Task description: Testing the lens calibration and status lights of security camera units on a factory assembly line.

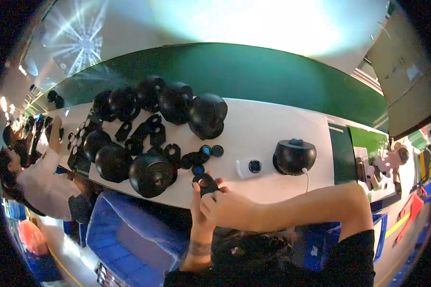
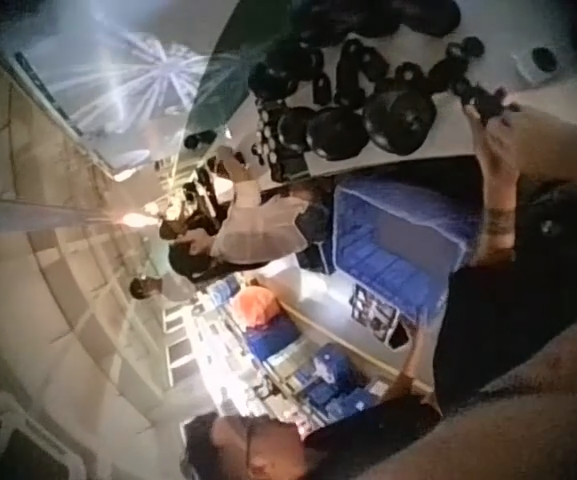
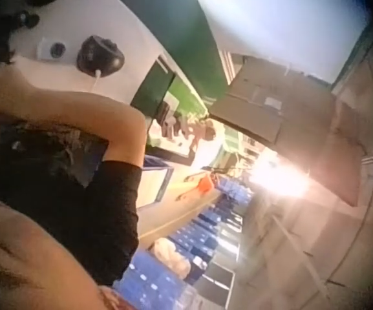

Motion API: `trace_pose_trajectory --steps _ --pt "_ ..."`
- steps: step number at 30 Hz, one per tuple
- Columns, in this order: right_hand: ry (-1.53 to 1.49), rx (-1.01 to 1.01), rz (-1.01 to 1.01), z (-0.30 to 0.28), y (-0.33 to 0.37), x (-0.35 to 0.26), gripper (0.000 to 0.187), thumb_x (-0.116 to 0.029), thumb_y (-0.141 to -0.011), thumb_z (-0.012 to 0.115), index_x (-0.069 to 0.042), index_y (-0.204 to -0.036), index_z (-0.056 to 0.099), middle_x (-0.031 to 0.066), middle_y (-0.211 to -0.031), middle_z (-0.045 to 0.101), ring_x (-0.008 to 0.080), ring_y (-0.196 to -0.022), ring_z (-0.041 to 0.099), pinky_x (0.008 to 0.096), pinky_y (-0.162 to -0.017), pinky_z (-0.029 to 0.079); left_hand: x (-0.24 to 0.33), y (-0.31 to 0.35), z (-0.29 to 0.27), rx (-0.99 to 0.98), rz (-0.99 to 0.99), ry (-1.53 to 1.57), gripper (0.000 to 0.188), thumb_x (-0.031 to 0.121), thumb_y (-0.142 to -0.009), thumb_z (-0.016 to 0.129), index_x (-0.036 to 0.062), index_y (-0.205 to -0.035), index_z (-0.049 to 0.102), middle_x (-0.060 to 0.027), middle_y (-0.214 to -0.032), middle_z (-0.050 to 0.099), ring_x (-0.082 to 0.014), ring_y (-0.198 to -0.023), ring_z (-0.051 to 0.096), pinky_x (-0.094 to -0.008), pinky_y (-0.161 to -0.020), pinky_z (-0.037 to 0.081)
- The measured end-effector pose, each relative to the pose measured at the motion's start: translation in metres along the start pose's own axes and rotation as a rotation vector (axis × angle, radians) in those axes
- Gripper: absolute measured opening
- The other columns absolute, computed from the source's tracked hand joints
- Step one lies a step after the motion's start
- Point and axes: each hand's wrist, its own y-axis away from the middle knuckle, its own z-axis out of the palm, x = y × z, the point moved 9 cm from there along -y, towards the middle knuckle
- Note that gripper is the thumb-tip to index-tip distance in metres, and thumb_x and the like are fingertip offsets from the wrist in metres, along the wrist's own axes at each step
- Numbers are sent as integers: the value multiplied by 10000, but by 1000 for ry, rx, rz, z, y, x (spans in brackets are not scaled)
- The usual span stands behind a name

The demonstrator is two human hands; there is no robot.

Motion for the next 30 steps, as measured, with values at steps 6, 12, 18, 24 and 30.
trace_pose_trajectory --steps 6,12,18,24,30 --pt "-381 -277 473 49 0 132 331 -209 -784 701 1 -1029 626 178 -1022 605 360 -943 642 472 -741 549 9 0 -24 352 143 -144 679 637 -999 363 139 -1455 426 -128 -1195 614 -290 -902 642 -364 -717 535" --pt "-339 -409 701 67 -11 177 450 -254 -757 744 -78 -1159 643 229 -1165 585 410 -1049 628 508 -875 529 9 5 -4 143 102 59 790 705 -954 374 95 -1454 419 -164 -1100 651 -308 -733 618 -333 -591 465" --pt "-339 -411 656 77 -11 174 460 -226 -772 733 -122 -1212 652 202 -1141 616 407 -1036 633 504 -872 525 2 8 10 22 51 177 786 672 -961 405 68 -1465 401 -197 -1139 640 -323 -741 619 -362 -598 489" --pt "-505 -87 508 -1 3 144 454 -233 -783 759 -75 -1193 646 162 -1067 648 335 -952 659 446 -825 540 -7 10 20 25 28 266 742 630 -963 439 77 -1456 410 -218 -1165 611 -346 -766 608 -387 -620 490" --pt "-936 65 522 -65 43 101 440 -163 -775 819 -45 -1160 643 116 -1075 665 238 -928 670 359 -806 533 -38 11 33 70 -97 147 650 659 -935 451 141 -1325 500 -172 -1145 587 -336 -836 606 -429 -648 480"
